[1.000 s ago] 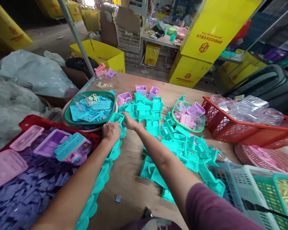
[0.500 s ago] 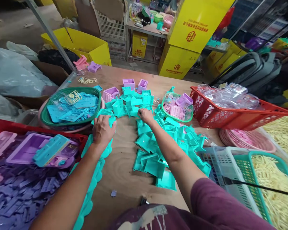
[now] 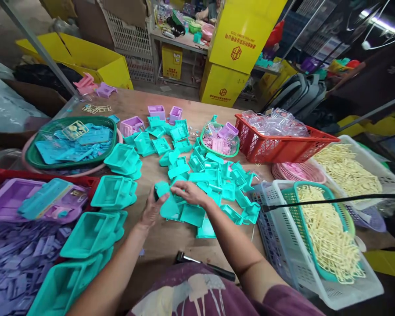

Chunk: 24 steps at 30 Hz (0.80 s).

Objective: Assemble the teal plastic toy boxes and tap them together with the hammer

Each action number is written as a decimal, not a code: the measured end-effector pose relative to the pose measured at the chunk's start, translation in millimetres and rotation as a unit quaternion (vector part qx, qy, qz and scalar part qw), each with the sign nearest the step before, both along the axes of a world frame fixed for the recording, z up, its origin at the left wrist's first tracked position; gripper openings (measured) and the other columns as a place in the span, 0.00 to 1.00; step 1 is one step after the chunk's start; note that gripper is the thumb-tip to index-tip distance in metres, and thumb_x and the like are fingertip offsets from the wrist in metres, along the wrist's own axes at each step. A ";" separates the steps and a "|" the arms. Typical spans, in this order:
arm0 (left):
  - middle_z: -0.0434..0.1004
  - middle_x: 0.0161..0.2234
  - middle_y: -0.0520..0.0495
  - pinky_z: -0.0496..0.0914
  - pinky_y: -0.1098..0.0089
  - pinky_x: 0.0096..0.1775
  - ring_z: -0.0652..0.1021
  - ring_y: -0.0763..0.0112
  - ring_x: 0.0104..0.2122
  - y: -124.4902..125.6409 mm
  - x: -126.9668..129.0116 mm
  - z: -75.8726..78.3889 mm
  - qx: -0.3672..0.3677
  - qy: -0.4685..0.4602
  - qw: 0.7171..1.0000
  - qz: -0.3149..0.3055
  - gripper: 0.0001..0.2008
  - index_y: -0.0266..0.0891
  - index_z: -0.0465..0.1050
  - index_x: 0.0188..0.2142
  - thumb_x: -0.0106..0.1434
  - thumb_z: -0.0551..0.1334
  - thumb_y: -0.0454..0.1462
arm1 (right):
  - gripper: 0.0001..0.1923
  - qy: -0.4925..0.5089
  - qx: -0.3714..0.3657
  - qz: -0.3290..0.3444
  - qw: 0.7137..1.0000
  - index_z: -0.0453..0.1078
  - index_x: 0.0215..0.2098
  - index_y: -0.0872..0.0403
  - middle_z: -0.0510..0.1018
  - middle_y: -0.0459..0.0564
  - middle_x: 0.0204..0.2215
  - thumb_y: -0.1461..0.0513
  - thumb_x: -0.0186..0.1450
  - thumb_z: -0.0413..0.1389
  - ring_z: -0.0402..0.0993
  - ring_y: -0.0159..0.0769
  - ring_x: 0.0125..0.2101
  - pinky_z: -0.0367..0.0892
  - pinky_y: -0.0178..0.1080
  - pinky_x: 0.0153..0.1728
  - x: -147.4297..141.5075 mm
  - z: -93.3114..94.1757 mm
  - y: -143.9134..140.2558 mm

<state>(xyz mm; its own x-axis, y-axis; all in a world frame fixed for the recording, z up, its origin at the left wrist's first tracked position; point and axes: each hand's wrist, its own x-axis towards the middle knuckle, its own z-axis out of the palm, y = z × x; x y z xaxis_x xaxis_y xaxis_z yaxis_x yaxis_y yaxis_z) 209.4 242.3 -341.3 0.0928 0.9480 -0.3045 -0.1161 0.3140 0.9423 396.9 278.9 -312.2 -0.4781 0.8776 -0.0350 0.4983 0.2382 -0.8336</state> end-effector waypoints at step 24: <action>0.48 0.71 0.32 0.53 0.34 0.61 0.54 0.33 0.67 -107.2 -52.5 -49.2 0.227 0.561 0.648 -0.463 0.45 0.44 0.52 0.70 0.54 0.63 0.27 | 0.25 -0.406 0.054 -0.010 0.912 0.69 0.49 0.60 0.74 0.61 0.48 0.56 0.60 0.68 0.73 0.50 0.47 0.66 0.48 0.51 -17.9 -24.3 85.8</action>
<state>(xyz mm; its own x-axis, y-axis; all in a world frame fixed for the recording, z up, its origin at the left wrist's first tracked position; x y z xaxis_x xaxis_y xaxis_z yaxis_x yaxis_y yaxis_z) 156.9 135.1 -390.5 0.6467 0.6597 -0.3828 0.7621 -0.5790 0.2897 379.0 364.7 -336.5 -0.3173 0.9053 -0.2824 0.9461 0.2817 -0.1600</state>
